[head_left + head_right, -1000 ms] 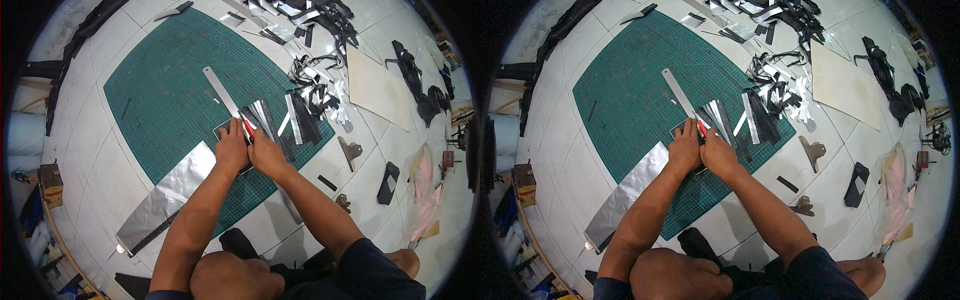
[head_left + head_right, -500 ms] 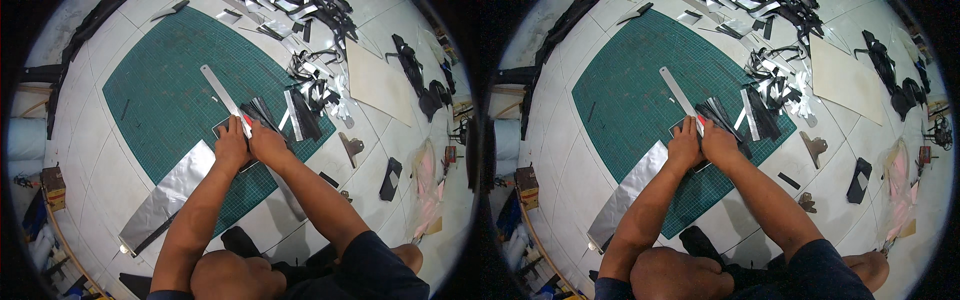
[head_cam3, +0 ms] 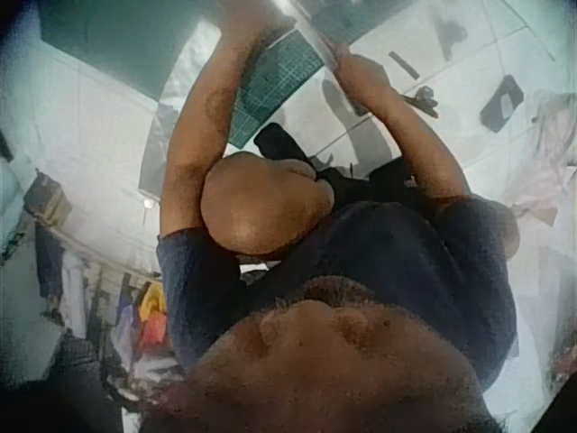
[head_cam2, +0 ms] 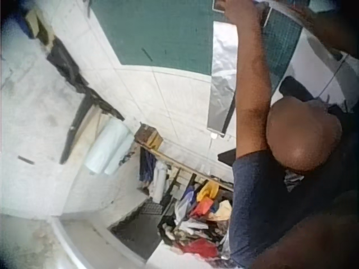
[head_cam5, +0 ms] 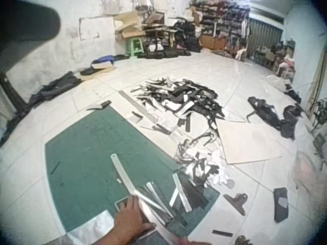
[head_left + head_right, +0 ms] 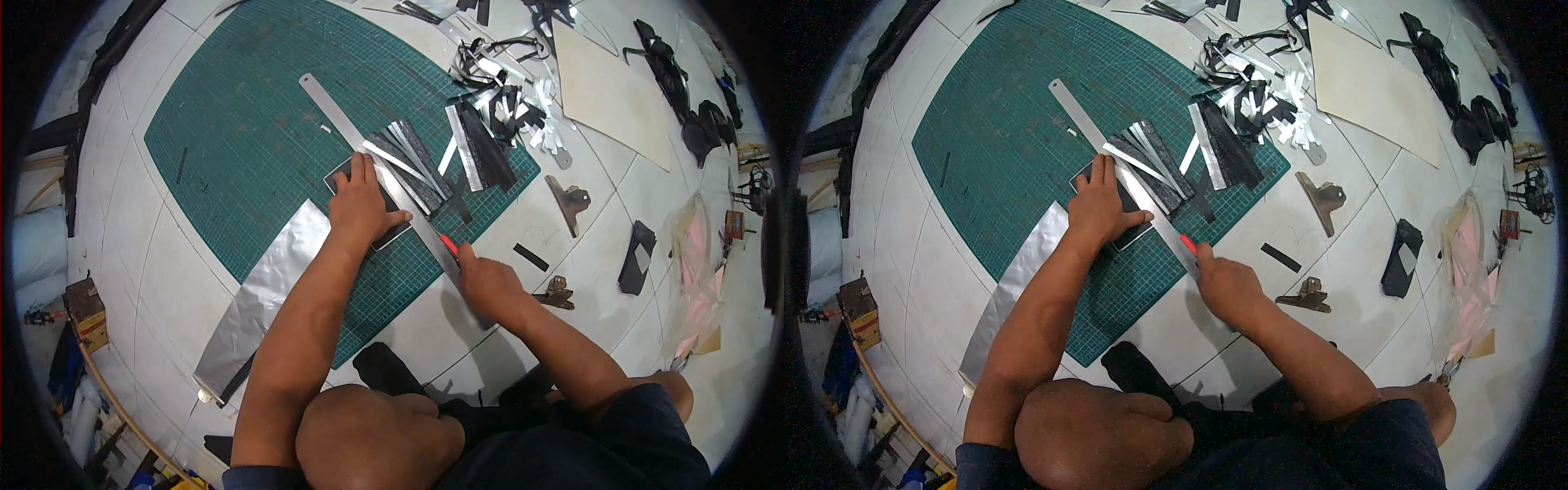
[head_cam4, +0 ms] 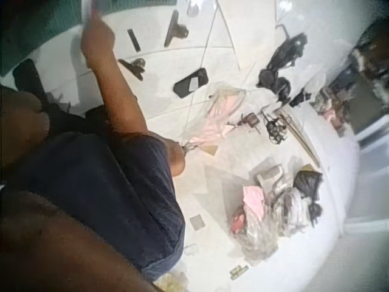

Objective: Cutting rectangular pieces of black and silver synthetic fabric using a utility knife and metal ruler on a cutting mat.

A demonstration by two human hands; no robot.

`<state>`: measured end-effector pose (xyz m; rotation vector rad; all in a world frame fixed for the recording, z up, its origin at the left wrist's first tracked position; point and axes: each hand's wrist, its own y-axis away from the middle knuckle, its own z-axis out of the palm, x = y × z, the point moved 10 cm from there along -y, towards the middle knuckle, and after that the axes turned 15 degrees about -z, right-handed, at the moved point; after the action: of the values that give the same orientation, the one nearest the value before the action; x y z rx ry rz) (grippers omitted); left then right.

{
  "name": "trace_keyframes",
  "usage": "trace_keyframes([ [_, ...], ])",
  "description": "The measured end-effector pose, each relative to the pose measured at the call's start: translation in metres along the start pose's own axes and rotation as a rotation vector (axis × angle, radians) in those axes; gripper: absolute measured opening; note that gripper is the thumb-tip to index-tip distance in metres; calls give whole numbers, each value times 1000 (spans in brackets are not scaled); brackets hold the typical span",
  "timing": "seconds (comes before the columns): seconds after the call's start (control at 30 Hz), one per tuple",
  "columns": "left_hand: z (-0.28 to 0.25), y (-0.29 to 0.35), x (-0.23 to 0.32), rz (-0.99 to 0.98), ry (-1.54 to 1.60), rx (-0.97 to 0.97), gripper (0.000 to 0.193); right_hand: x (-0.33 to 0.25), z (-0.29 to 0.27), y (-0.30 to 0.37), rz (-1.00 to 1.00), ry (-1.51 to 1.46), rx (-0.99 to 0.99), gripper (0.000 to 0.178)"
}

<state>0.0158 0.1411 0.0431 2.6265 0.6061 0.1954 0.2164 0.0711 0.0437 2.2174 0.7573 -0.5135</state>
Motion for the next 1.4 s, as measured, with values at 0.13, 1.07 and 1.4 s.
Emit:
trace_keyframes([
  [0.13, -2, -1, 2, 4, -7, 5, 125, 7, 9, 10, -81, 153, 33, 23],
  [1.07, 9, -5, -8, 18, -64, 87, 108, -62, -51, -109, -213, -61, 308, 27],
  [1.4, 1, -2, -6, 21, 34, 41, 102, -52, -45, -137, -175, 9, 305, 30],
])
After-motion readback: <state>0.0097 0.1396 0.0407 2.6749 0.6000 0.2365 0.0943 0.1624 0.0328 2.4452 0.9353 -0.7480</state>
